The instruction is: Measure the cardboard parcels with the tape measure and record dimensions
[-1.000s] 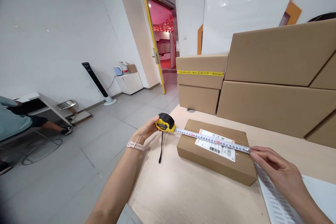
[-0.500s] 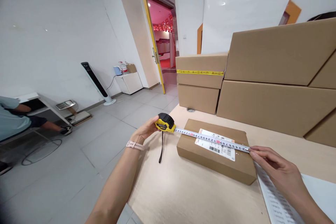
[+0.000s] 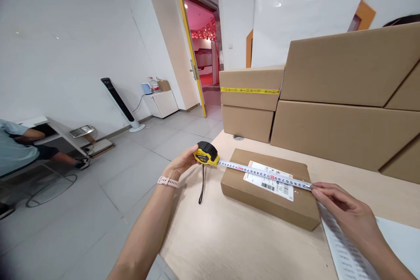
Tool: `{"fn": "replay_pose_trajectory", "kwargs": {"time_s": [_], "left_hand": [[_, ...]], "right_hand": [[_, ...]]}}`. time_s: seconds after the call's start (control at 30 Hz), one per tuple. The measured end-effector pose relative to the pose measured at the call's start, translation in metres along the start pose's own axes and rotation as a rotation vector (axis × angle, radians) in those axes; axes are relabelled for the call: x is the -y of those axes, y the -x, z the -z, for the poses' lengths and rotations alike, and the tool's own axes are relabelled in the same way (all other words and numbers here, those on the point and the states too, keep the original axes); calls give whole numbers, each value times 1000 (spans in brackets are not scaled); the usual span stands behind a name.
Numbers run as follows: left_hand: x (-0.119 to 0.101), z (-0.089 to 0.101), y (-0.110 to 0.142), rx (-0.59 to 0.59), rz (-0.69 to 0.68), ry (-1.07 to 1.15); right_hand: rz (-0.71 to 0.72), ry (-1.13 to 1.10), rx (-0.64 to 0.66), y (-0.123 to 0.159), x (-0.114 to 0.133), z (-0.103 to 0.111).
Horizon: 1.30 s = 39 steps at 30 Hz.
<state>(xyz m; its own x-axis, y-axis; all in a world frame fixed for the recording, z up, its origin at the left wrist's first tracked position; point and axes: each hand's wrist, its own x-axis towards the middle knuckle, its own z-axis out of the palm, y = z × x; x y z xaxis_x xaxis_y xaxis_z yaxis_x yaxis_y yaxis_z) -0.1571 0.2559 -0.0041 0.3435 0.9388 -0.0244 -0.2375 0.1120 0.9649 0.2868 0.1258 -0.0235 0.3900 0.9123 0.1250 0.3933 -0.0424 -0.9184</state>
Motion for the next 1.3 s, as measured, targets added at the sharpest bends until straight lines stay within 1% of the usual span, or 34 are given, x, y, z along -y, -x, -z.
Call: {"fn": "replay_pose_trajectory", "kwargs": {"time_s": [0.4, 0.67, 0.8, 1.0, 1.13, 1.23, 1.3], "left_hand": [[0, 1, 0, 7, 4, 13], [-2, -5, 3, -41, 6, 64], [-2, -5, 4, -47, 12, 68], [-2, -3, 4, -11, 24, 60], [-3, -3, 6, 36, 35, 39], [-8, -8, 8, 74, 39, 17], [-15, -16, 11, 104, 35, 4]], "right_hand": [[0, 6, -15, 2, 6, 0], [-1, 17, -17, 2, 9, 0], [16, 15, -16, 2, 8, 0], [8, 13, -1, 2, 7, 0], [1, 9, -7, 1, 4, 0], [-36, 48, -8, 0, 4, 0], [-55, 81, -8, 1, 7, 1]]}}
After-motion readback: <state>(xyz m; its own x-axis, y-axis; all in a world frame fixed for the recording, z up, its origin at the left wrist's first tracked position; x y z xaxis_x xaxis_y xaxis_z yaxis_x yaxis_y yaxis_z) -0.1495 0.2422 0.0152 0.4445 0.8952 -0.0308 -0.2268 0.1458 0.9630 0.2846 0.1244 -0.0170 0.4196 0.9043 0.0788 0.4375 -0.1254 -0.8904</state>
